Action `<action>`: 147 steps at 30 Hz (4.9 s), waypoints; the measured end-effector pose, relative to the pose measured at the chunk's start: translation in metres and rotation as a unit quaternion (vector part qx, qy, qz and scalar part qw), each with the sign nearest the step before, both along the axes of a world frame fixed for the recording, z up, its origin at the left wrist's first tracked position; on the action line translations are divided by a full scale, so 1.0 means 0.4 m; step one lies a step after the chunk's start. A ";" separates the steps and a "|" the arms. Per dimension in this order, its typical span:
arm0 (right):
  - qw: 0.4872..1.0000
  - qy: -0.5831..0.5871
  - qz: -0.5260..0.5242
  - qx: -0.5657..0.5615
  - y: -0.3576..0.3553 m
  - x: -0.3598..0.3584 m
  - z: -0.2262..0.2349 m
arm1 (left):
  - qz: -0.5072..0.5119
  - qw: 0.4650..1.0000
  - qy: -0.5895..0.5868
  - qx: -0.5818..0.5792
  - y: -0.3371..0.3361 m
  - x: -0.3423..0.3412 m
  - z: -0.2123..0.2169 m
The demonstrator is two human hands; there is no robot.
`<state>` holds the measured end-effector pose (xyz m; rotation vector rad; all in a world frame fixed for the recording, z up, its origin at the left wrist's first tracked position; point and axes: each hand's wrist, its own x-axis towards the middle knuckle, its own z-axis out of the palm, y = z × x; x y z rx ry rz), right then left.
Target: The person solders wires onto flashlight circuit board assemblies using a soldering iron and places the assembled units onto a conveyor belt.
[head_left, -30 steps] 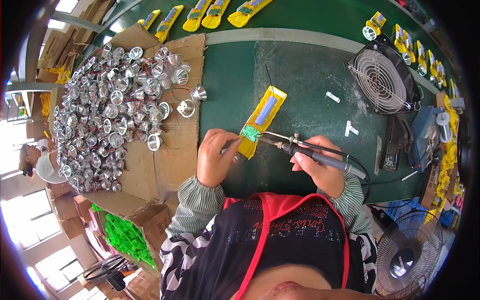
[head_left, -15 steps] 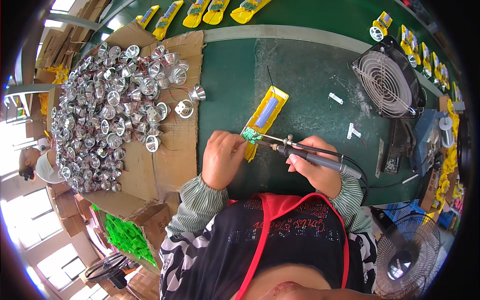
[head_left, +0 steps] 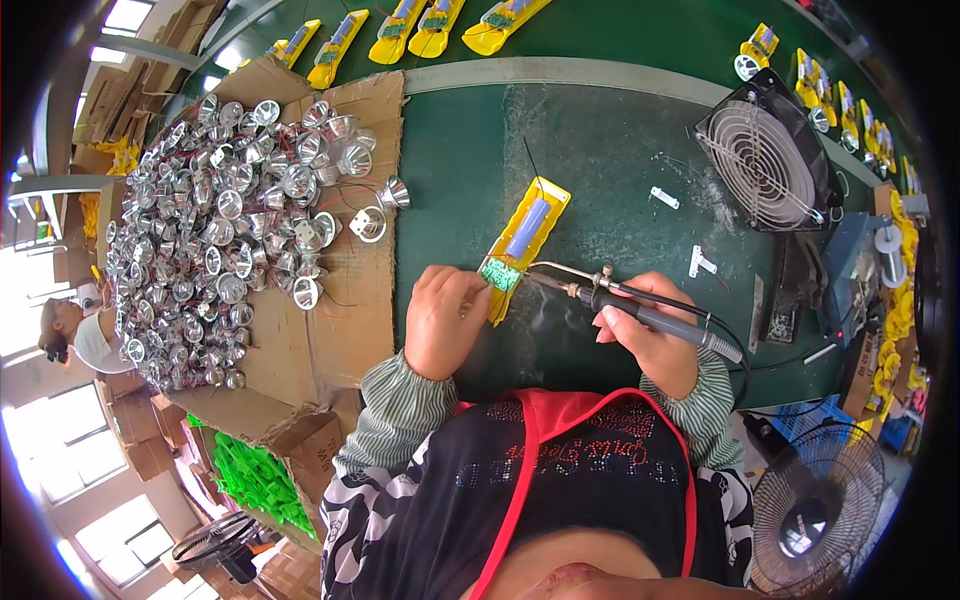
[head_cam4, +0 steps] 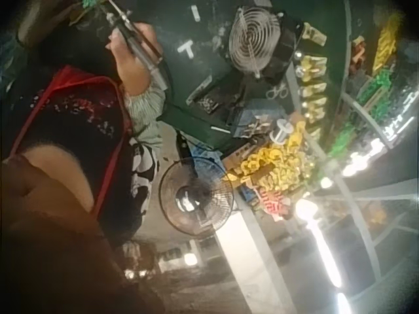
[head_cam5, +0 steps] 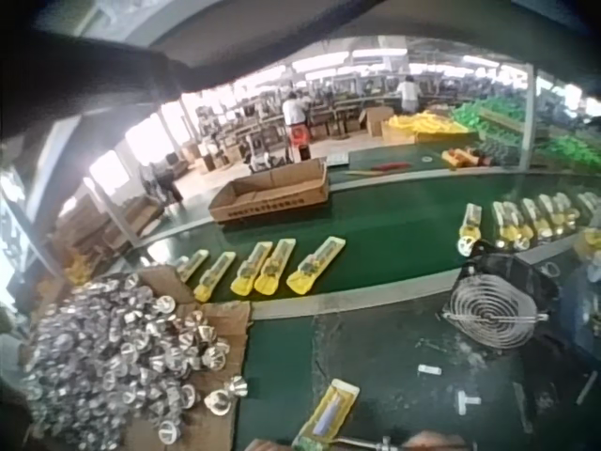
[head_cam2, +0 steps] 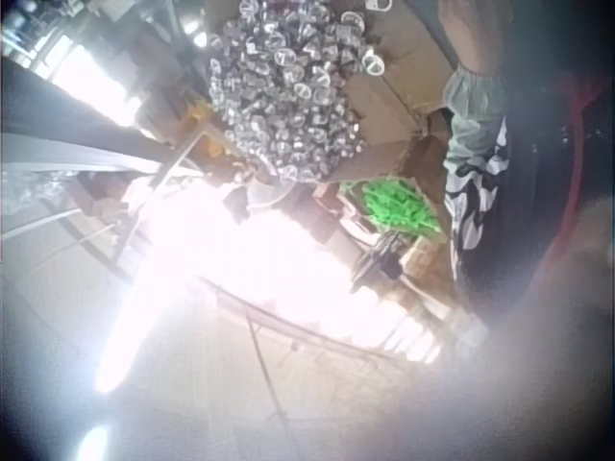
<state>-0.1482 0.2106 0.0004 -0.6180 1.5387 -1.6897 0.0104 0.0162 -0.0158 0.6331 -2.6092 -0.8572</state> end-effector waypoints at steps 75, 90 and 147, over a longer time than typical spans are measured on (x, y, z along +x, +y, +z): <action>0.998 0.003 -0.062 0.000 0.033 0.003 0.033 | 0.149 0.972 -0.045 0.175 -0.126 -0.005 0.104; 0.999 -0.016 0.031 -0.002 -0.055 0.021 -0.010 | 0.023 0.999 -0.011 0.040 -0.029 -0.008 0.004; 0.997 -0.061 0.029 0.031 -0.058 0.019 -0.005 | -0.056 0.994 -0.099 0.003 -0.028 -0.002 0.041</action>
